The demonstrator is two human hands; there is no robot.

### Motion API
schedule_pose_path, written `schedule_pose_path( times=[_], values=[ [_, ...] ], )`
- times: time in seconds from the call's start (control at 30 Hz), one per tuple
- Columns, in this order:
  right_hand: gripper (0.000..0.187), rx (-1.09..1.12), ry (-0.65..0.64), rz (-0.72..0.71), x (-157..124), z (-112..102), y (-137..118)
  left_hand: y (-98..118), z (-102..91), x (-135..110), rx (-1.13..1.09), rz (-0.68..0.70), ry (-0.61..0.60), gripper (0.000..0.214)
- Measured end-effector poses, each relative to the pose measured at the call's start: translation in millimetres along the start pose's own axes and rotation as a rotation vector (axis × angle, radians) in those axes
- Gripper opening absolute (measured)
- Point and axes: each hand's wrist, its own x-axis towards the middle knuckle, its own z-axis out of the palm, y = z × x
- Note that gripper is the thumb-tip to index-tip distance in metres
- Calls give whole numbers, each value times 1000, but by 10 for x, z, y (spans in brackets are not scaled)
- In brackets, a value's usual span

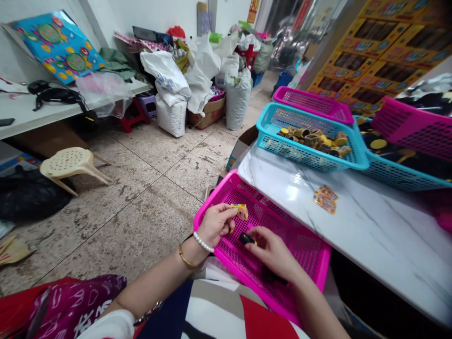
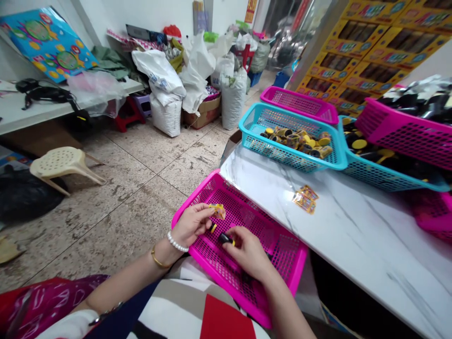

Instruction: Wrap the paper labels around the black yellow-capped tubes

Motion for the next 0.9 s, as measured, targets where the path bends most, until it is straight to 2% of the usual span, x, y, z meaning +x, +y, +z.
schedule_pose_path(
  times=[0.13,0.23,0.47,0.67,0.77,0.9],
  values=[
    [28,464,106,51,58,-177,-32,-56,-22,28,3,-40,-20,31],
    [30,585,134,25,94,-210,-38,-104,-27,38,-10,-70,-35,31],
    [29,452,169,22,133,-198,-74,-111,-2,11,-64,-116,-76,33],
    [33,284,190,-68,124,-205,-177,-112,23,10,-63,-120,-64,33],
    [32,195,245,-114,122,-156,-166,-128,26,3,-44,-119,-58,33],
    [19,134,359,-157,117,-85,-81,-150,52,-29,1,-76,-62,38]
  ],
)
